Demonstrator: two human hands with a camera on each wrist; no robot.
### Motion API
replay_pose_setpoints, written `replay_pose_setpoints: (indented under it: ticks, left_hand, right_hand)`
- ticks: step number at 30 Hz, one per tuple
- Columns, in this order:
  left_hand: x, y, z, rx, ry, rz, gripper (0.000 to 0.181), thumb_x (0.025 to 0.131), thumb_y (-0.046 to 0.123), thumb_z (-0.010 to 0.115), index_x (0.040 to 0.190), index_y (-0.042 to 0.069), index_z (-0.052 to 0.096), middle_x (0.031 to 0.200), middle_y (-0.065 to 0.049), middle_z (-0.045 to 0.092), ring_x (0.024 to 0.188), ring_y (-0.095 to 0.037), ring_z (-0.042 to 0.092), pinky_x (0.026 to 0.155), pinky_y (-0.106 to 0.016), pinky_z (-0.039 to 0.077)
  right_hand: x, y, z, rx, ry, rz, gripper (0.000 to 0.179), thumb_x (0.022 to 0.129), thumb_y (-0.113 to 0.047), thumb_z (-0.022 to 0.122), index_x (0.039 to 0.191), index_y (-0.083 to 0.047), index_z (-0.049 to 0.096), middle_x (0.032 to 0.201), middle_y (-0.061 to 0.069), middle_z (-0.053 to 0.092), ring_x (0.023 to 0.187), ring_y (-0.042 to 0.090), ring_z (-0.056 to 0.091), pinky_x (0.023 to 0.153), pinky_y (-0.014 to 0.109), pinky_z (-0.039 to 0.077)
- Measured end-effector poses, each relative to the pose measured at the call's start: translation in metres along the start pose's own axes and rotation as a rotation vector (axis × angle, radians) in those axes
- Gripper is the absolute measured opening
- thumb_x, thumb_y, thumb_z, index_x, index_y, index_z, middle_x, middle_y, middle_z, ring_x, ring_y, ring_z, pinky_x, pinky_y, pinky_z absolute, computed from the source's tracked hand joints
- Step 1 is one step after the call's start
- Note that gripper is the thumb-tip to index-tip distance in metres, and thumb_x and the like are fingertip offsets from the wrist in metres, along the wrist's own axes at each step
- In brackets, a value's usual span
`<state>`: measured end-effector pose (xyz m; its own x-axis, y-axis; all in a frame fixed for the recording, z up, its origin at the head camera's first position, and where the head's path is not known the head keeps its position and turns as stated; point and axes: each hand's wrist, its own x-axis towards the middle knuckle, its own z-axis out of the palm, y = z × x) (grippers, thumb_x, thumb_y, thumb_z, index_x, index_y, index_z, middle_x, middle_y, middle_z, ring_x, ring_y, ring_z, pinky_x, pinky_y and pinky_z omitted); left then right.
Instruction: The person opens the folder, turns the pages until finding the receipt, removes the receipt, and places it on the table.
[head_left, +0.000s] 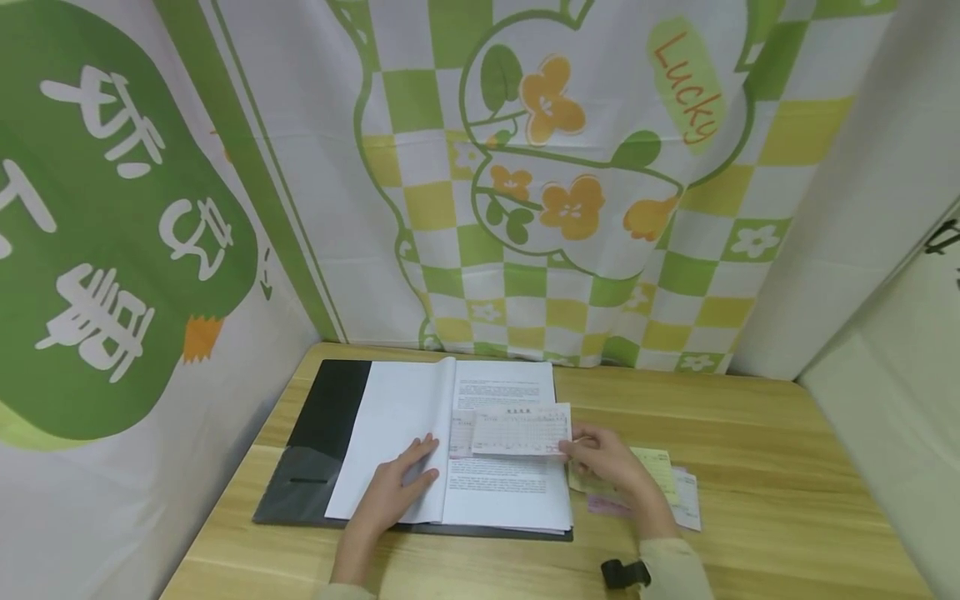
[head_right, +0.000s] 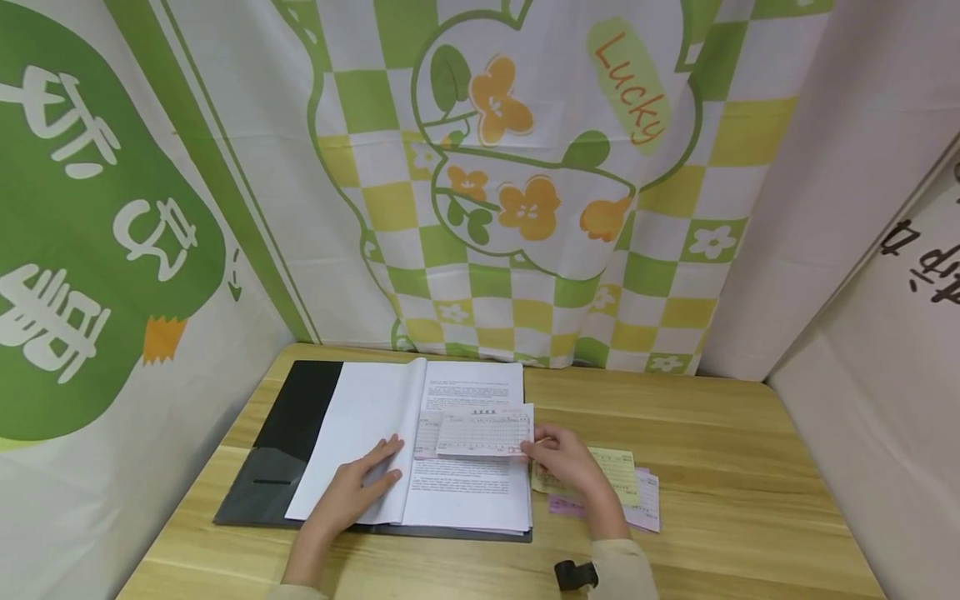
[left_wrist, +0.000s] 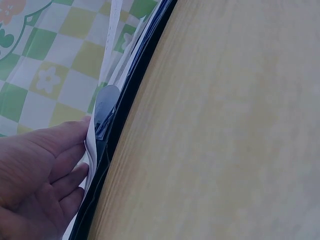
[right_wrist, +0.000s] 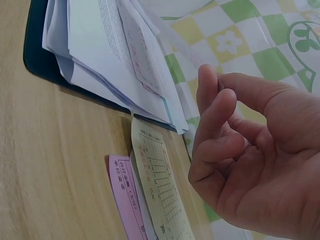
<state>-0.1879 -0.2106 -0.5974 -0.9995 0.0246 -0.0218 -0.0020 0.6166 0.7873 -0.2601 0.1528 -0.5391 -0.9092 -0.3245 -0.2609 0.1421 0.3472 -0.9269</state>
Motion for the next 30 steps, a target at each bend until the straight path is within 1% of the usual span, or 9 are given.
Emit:
replay_pose_setpoints:
  ticks: [7,14,18,23,28,30]
  left_hand:
    - [0.000,0.001,-0.001,0.006,0.001,-0.007,0.052,0.102,0.028,0.071,0.152,0.019,0.060,0.161,-0.001,0.049,0.155,-0.035,0.035,0.125,-0.059,0.030]
    - [-0.001,0.000,0.000,0.003,0.002,-0.002,0.052,0.102,0.028,0.072,0.151,0.019,0.060,0.161,-0.002,0.049,0.155,-0.035,0.035,0.125,-0.060,0.029]
    - [-0.003,-0.001,0.001,-0.012,-0.004,-0.005,0.051,0.102,0.028,0.072,0.151,0.019,0.060,0.161,-0.004,0.049,0.154,-0.036,0.035,0.125,-0.060,0.029]
    - [-0.001,-0.002,0.000,-0.005,-0.007,0.026,0.051,0.102,0.027,0.072,0.151,0.016,0.061,0.160,-0.005,0.049,0.153,-0.035,0.038,0.124,-0.059,0.030]
    - [0.000,-0.001,-0.001,0.001,-0.001,0.023,0.051,0.102,0.026,0.072,0.150,0.016,0.061,0.160,-0.006,0.049,0.153,-0.036,0.039,0.124,-0.059,0.031]
    - [0.002,0.000,-0.001,0.001,-0.003,0.018,0.051,0.102,0.026,0.072,0.151,0.017,0.061,0.160,-0.004,0.049,0.153,-0.034,0.038,0.124,-0.058,0.031]
  right_hand:
    - [-0.007,-0.001,-0.006,0.004,-0.014,-0.023,0.031,0.106,-0.018,0.065,0.123,0.007,0.061,0.093,0.015,0.075,0.068,0.017,0.055,0.055,0.023,0.041]
    - [-0.018,-0.005,-0.010,-0.007,0.032,0.008,0.038,0.106,-0.021,0.065,0.133,0.006,0.061,0.096,0.013,0.075,0.072,0.020,0.057,0.056,0.025,0.042]
    - [-0.024,-0.002,-0.013,-0.010,0.008,-0.008,0.044,0.106,-0.023,0.065,0.136,0.010,0.059,0.095,0.014,0.075,0.070,0.017,0.056,0.054,0.022,0.040]
    - [-0.031,0.000,-0.016,0.003,-0.017,-0.031,0.045,0.106,-0.025,0.065,0.134,0.011,0.059,0.095,0.014,0.076,0.069,0.017,0.057,0.054,0.021,0.039]
    - [-0.034,-0.001,-0.022,-0.036,-0.007,-0.031,0.046,0.107,-0.027,0.065,0.135,0.009,0.059,0.097,0.013,0.076,0.072,0.019,0.059,0.055,0.023,0.043]
    - [-0.035,-0.001,-0.025,-0.052,0.010,-0.017,0.047,0.107,-0.028,0.065,0.137,0.007,0.059,0.098,0.012,0.076,0.074,0.020,0.060,0.056,0.024,0.044]
